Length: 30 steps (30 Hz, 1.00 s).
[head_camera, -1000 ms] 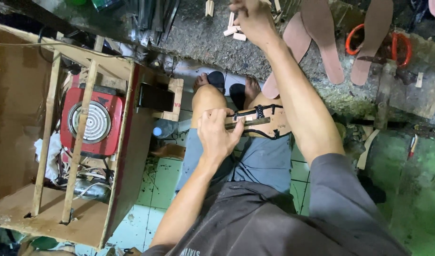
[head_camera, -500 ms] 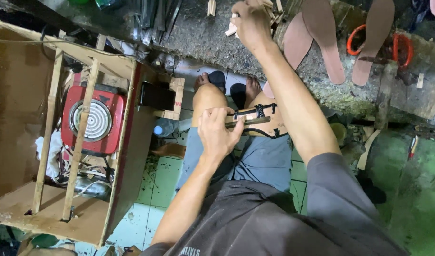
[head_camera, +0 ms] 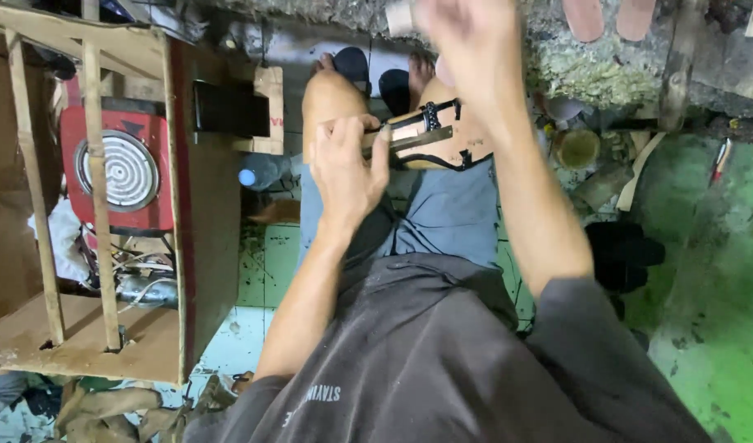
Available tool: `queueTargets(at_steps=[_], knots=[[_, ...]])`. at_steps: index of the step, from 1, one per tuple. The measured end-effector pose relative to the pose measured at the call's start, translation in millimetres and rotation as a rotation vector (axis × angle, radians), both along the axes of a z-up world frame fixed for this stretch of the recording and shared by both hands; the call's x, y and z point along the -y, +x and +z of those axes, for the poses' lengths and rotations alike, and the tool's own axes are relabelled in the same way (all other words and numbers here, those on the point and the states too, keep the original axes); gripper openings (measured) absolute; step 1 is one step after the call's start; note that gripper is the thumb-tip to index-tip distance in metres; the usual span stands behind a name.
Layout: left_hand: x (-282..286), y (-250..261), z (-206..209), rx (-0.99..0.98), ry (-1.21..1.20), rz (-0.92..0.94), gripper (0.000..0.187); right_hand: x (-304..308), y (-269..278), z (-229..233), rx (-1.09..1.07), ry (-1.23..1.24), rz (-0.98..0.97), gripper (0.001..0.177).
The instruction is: Assembling a sandal by stretching and securing straps over a shoe last using a hammer and manual tensioning.
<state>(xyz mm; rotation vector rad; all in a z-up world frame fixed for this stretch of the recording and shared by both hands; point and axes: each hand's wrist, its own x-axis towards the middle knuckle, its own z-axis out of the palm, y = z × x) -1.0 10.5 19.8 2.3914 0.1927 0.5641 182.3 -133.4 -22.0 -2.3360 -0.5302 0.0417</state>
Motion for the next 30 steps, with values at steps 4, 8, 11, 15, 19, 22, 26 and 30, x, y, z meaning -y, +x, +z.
queueTargets(at_steps=[4,8,11,15,19,22,26,30], knots=[[-5,0,6,-0.022,0.015,-0.071,0.006,44,-125,78,-0.217,0.328,-0.102,0.022],[-4,-3,22,-0.065,-0.023,-0.156,0.007,55,-158,59,-0.376,0.416,-0.152,0.037],[-6,-4,21,-0.110,-0.066,-0.230,0.010,50,-162,53,-0.280,0.393,-0.177,0.036],[-6,-2,20,-0.113,-0.089,-0.249,0.016,43,-167,51,-0.234,0.417,-0.219,0.028],[-9,-5,24,-0.148,-0.106,-0.274,0.032,41,-170,50,-0.218,0.355,-0.236,0.026],[-10,-6,22,-0.171,-0.098,-0.297,0.039,42,-170,50,-0.221,0.343,-0.240,0.025],[-11,-5,25,-0.195,-0.075,-0.291,0.043,43,-168,49,-0.247,0.371,-0.222,0.023],[-11,-5,23,-0.213,-0.075,-0.292,0.044,47,-167,50,-0.292,0.419,-0.210,0.026]])
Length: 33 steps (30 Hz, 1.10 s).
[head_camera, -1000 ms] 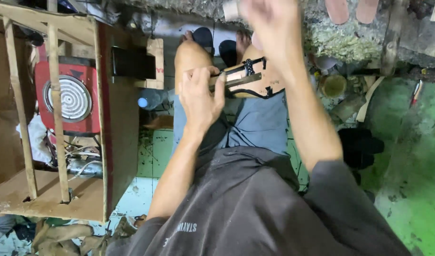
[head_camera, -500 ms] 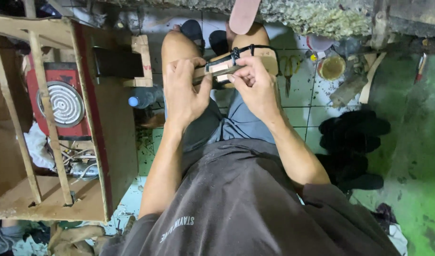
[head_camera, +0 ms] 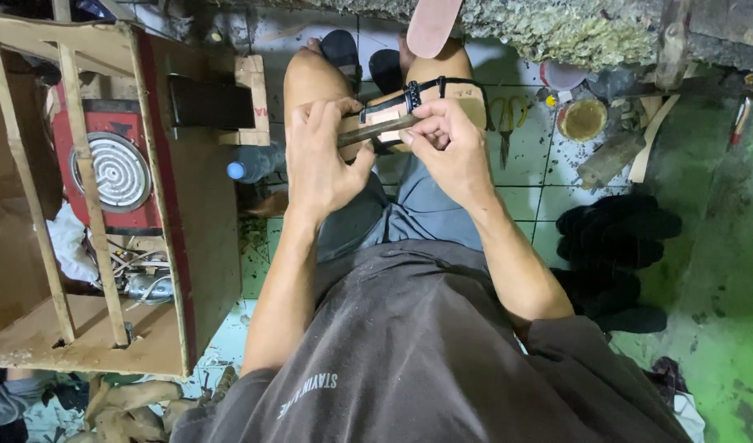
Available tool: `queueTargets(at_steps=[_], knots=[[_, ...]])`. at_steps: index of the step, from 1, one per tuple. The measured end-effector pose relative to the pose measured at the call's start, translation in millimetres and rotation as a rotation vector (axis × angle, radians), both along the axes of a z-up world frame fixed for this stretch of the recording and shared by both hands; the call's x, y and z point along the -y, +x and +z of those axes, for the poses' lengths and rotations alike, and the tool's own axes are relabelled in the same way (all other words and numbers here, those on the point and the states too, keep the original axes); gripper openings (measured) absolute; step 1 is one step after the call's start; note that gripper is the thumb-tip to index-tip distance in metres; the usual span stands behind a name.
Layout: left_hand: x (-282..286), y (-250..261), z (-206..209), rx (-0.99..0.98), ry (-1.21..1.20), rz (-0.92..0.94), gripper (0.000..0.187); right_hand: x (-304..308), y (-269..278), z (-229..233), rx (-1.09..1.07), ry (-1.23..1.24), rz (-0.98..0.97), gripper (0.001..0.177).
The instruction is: Assembling a sandal by stretching and securing straps over a shoe last using a hammer and manual tensioning.
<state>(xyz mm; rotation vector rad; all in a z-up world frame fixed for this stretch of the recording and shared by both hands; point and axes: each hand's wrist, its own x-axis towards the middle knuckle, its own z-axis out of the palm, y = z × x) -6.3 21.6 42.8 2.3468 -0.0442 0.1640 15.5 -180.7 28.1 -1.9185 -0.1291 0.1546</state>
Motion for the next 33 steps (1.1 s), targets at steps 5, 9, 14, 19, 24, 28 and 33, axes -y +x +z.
queueTargets(at_steps=[5,9,14,19,24,28,33], knots=[[0,2,2,0.003,-0.009,0.008,0.044,-4,2,3,0.045,-0.043,0.001,0.024],[1,3,6,0.002,-0.019,0.008,0.041,-2,3,2,0.032,-0.050,0.001,0.022],[1,4,4,0.011,-0.011,0.003,0.042,5,5,-7,-0.076,0.034,0.020,0.025],[3,5,7,0.012,-0.020,0.007,0.041,-1,4,-1,-0.010,-0.016,0.005,0.023],[3,5,9,0.005,-0.010,0.007,0.042,1,3,2,-0.002,-0.014,-0.002,0.023],[4,6,8,0.014,-0.007,0.021,0.043,1,4,0,-0.032,-0.004,-0.003,0.023],[7,6,8,0.047,0.024,0.028,0.042,-1,3,5,0.028,-0.132,0.000,0.021]])
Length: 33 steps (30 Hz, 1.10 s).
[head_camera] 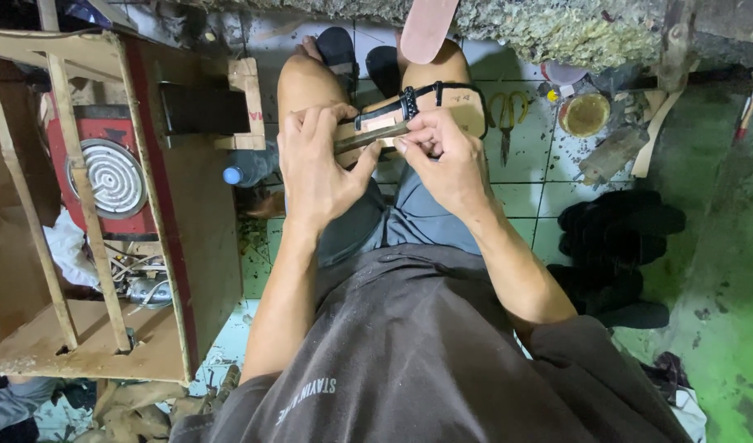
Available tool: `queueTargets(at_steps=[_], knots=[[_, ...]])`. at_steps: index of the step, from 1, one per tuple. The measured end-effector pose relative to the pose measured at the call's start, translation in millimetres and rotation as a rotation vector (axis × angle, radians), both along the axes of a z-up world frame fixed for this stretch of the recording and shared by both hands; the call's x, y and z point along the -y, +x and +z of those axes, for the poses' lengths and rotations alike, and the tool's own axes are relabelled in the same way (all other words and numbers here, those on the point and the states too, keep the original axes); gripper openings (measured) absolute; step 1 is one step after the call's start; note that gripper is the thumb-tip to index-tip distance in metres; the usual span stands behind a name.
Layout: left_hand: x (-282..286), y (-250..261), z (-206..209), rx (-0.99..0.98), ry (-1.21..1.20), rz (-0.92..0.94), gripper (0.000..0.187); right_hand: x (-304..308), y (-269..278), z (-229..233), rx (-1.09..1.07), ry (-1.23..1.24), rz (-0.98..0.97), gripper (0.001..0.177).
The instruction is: Assembling a sandal by stretching and securing straps over a shoe last using a hammer and manual tensioning.
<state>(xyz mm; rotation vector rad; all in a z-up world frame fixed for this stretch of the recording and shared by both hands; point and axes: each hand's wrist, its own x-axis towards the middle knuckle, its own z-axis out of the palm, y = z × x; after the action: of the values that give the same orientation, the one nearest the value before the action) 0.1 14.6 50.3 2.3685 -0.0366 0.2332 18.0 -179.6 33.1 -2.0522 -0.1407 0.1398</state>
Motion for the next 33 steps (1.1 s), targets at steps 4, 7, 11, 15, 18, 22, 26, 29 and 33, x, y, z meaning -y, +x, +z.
queueTargets(at_steps=[4,7,11,15,18,22,26,29,33], knots=[[3,0,0,0.022,0.010,0.026,0.043,-2,2,3,0.027,-0.067,0.031,0.023],[6,-1,-1,0.023,-0.017,0.031,0.044,-1,4,14,-0.019,-0.088,0.041,0.024],[7,-3,-9,0.020,0.018,0.076,0.047,-10,14,36,-0.340,-0.297,0.049,0.031],[8,-2,-5,0.023,0.027,0.085,0.046,7,38,32,-0.446,-0.405,0.107,0.037],[4,0,6,0.017,0.112,-0.019,0.038,19,42,23,-0.298,-0.350,0.156,0.055],[5,1,4,-0.005,0.076,0.051,0.043,39,41,-3,-0.468,0.296,0.203,0.022],[15,0,6,-0.029,0.233,0.130,0.066,33,29,-8,-0.441,0.265,0.095,0.021],[17,4,-2,-0.165,0.295,0.160,0.068,33,24,-17,-0.467,0.219,0.060,0.018],[20,7,-23,-0.266,0.345,0.172,0.076,35,24,-16,-0.458,0.158,0.032,0.018]])
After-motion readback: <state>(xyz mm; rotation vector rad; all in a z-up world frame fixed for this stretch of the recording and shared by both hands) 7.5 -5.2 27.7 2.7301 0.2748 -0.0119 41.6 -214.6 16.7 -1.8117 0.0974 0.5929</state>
